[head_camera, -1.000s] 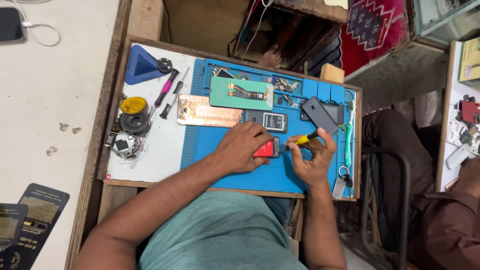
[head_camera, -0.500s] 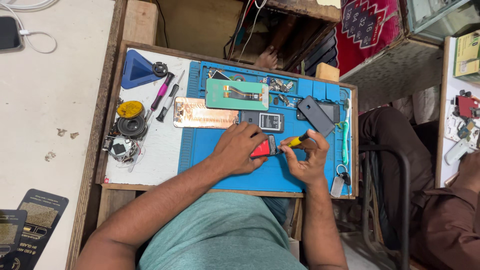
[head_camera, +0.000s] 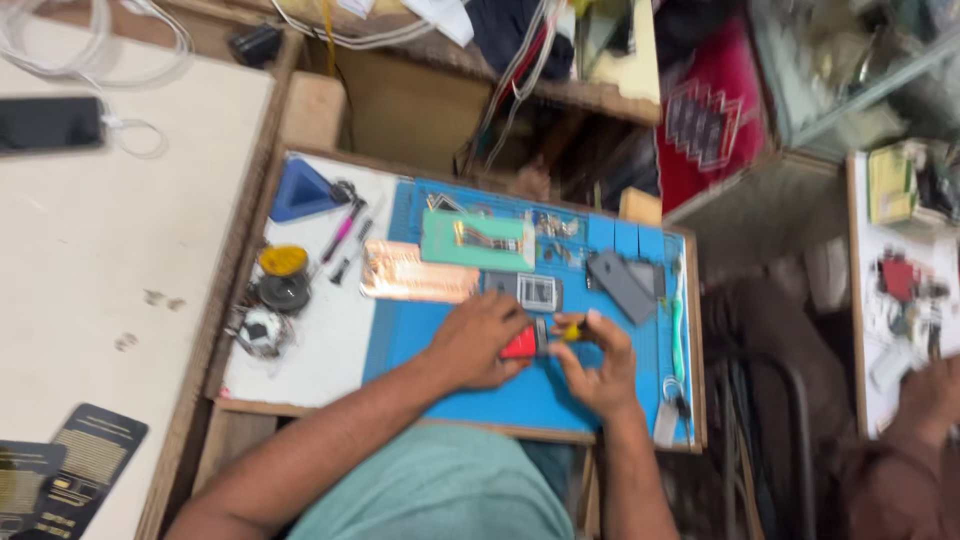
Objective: The person uses a screwdriver to remove screws from a smartphone battery and then disassembles the device. They separate the screen assembly from the chassis, remove the battery, and place the components on the workbench.
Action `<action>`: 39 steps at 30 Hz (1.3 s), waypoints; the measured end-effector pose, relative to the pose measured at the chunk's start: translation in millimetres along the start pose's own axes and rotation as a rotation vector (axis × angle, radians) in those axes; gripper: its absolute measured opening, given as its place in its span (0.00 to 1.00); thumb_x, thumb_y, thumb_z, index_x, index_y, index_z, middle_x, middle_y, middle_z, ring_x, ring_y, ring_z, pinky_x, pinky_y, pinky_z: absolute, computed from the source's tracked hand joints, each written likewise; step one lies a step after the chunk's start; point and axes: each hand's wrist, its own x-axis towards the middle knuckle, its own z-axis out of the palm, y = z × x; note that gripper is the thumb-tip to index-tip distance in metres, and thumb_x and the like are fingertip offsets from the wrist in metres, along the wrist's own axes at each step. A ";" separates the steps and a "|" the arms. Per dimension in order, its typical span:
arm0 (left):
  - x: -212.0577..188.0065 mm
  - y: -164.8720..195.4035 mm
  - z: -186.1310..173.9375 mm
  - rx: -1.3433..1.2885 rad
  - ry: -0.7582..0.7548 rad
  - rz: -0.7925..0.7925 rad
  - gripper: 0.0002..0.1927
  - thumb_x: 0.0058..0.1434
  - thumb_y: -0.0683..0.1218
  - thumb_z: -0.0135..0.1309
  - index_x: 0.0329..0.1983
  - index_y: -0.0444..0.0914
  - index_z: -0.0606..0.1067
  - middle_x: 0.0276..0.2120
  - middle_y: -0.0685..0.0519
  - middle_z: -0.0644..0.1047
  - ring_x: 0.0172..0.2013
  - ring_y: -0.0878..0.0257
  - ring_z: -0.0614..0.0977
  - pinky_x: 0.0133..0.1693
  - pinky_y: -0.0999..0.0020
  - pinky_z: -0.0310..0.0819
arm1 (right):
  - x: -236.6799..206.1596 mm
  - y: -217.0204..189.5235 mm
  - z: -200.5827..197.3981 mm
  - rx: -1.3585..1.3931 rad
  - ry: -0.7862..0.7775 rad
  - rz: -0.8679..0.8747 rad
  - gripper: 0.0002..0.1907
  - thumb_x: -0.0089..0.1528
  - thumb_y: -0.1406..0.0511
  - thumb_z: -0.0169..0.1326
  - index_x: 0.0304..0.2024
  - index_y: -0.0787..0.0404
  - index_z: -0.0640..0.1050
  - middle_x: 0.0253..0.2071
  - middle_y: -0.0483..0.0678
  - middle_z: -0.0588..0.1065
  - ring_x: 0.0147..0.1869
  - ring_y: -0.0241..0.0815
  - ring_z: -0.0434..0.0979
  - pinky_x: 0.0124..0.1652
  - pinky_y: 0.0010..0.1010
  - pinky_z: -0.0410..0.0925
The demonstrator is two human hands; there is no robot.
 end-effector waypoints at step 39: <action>-11.7 17.0 -6.8 0.035 -0.065 0.033 0.31 0.49 0.60 0.68 0.52 0.39 0.80 0.46 0.47 0.76 0.48 0.50 0.75 0.51 0.56 0.70 | -24.6 -27.5 -5.4 0.068 0.285 0.002 0.27 0.58 0.76 0.63 0.58 0.61 0.70 0.55 0.56 0.72 0.54 0.47 0.80 0.49 0.30 0.78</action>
